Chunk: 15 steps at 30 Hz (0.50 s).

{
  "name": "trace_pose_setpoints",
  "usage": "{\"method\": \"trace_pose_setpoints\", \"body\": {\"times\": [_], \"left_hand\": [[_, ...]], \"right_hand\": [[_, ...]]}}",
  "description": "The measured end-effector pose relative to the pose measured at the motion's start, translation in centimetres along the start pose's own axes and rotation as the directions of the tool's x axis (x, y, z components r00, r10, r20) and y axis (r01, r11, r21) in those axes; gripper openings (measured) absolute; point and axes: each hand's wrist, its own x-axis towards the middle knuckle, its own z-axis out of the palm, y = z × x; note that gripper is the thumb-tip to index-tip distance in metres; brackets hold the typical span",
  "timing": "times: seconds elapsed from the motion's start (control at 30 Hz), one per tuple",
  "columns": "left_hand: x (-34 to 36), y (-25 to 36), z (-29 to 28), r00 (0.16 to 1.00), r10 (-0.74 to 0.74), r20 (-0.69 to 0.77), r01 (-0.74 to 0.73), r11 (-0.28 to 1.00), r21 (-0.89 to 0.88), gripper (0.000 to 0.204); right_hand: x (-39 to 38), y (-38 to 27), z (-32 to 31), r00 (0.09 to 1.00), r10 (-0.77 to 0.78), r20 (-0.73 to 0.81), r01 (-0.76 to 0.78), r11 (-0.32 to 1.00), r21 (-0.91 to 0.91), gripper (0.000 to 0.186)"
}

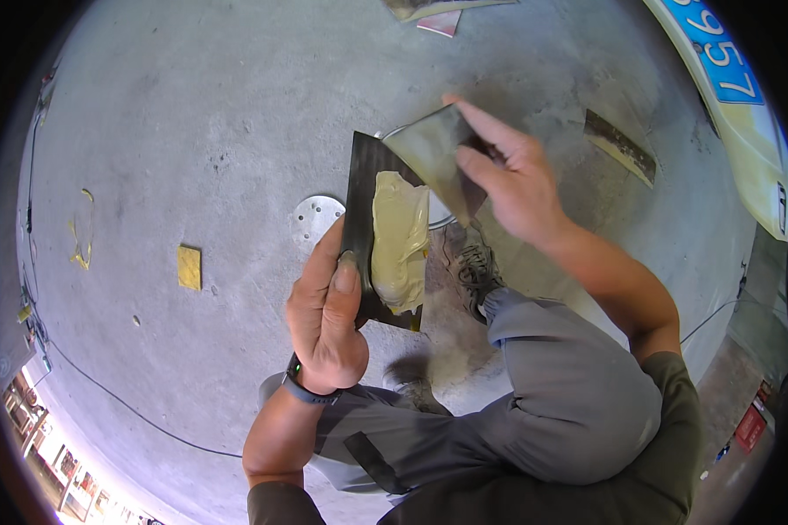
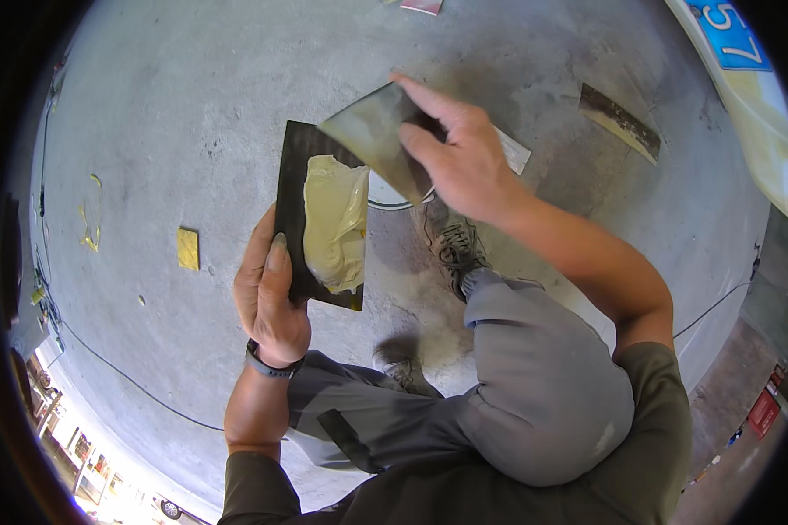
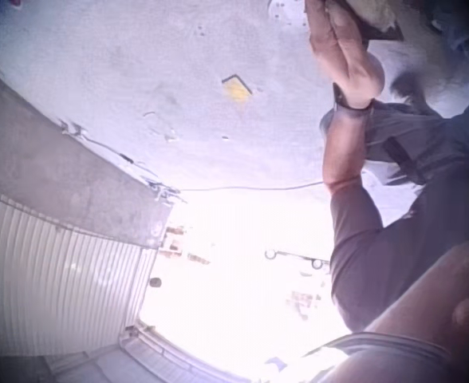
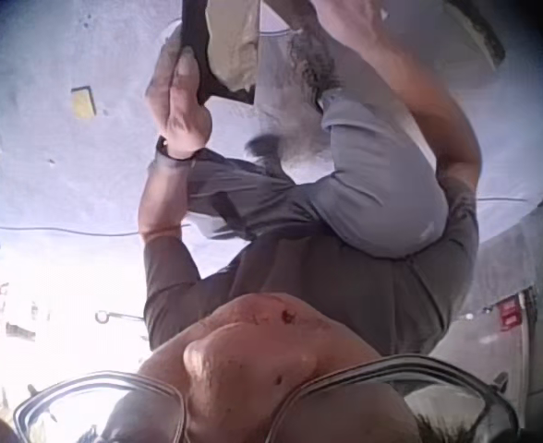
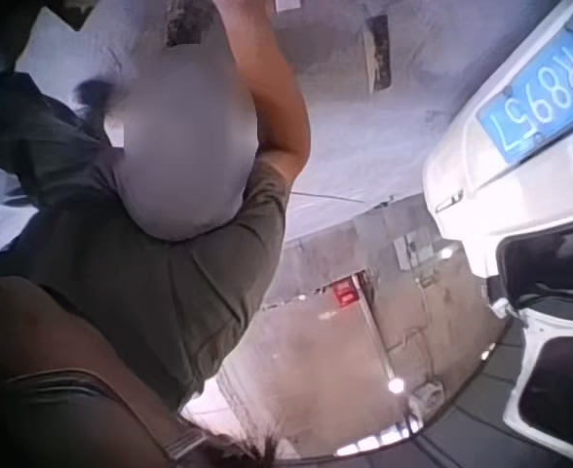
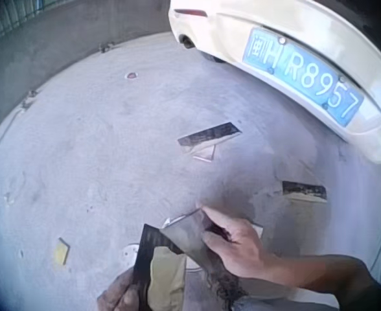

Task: The person mixes a beige body filler on a metal mixing board, then uses a putty knife to apply and smooth the filler onto the front fender of a white car. The person repeatedly spreads and levels the filler over the fender surface.

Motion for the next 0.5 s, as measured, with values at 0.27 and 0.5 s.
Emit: {"method": "trace_pose_setpoints", "body": {"times": [0.27, 0.5], "left_hand": [[0.8, -0.8, 0.4, 0.997, 0.045, -0.062, -0.044, 0.999, 0.02, 0.051], [2.1, -1.4, -0.5, 0.994, 0.033, -0.1, -0.032, 0.999, 0.013, 0.049]], "right_hand": [[-1.9, -0.5, 3.1, 0.995, -0.047, 0.091, 0.051, 0.998, -0.045, 0.057], [-3.9, 0.0, 3.7, 0.968, -0.11, 0.226, 0.12, 0.992, -0.033, 0.059]]}}
